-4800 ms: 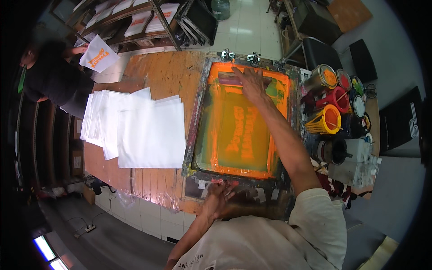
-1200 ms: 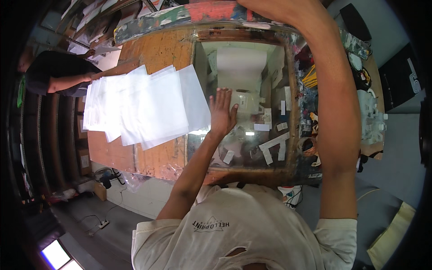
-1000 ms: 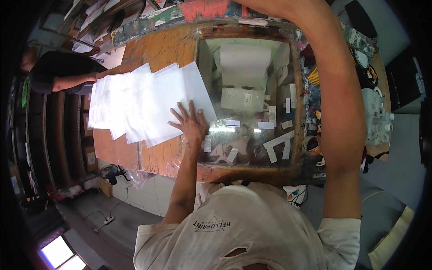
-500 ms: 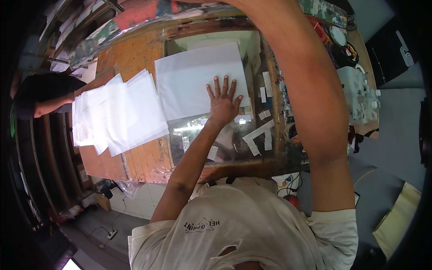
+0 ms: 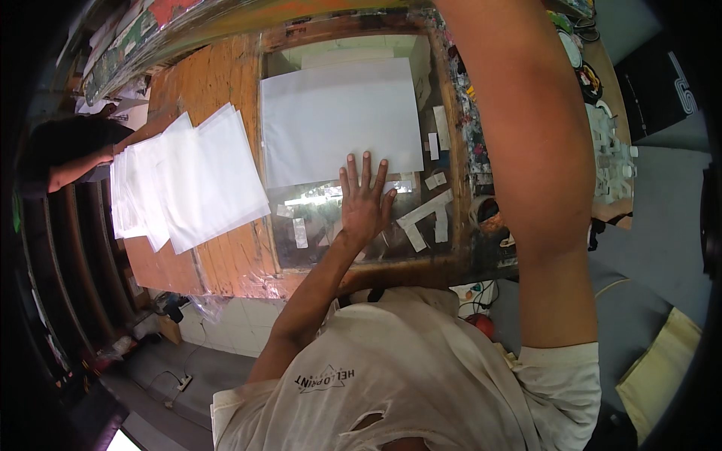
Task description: The person performs screen printing by placing sheets on a glass surface, lowering a screen frame, and using a squeegee to apply orange ink.
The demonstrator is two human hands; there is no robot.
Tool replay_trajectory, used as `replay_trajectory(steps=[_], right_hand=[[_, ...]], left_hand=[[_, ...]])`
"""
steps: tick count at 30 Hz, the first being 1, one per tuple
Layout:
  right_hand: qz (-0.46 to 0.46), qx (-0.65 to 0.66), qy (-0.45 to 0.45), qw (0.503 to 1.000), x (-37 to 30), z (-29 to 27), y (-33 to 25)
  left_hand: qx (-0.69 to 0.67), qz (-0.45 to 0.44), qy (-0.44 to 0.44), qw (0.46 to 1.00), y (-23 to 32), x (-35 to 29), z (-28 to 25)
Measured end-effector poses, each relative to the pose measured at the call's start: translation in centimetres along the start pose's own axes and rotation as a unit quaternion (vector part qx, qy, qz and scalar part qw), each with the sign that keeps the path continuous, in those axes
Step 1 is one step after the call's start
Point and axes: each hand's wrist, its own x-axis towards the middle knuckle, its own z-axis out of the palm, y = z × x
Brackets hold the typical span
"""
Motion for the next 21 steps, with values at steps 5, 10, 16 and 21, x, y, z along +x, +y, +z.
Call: replay_trajectory(steps=[5,10,16,21], right_hand=[[0.008,-0.014,-0.009,1.000,0.4,0.6,0.4],[0.019,-0.026,0.004,0.999,0.5,1.4,0.0],[0.044,-0.035,0.021,0.998,0.0,0.9,-1.7],[0.123,-0.012,-0.019,0.992,0.1,0.4,-2.7]], left_hand=[[-0.010,-0.009,-0.017,1.000,0.6,-0.4,0.3],[0.000,-0.025,-0.020,0.999,1.1,-1.6,0.6],[-0.010,0.013,-0.028,0.999,0.0,-2.2,0.4],[-0.007,0.024,-0.050,0.998,-0.3,-2.3,0.0]])
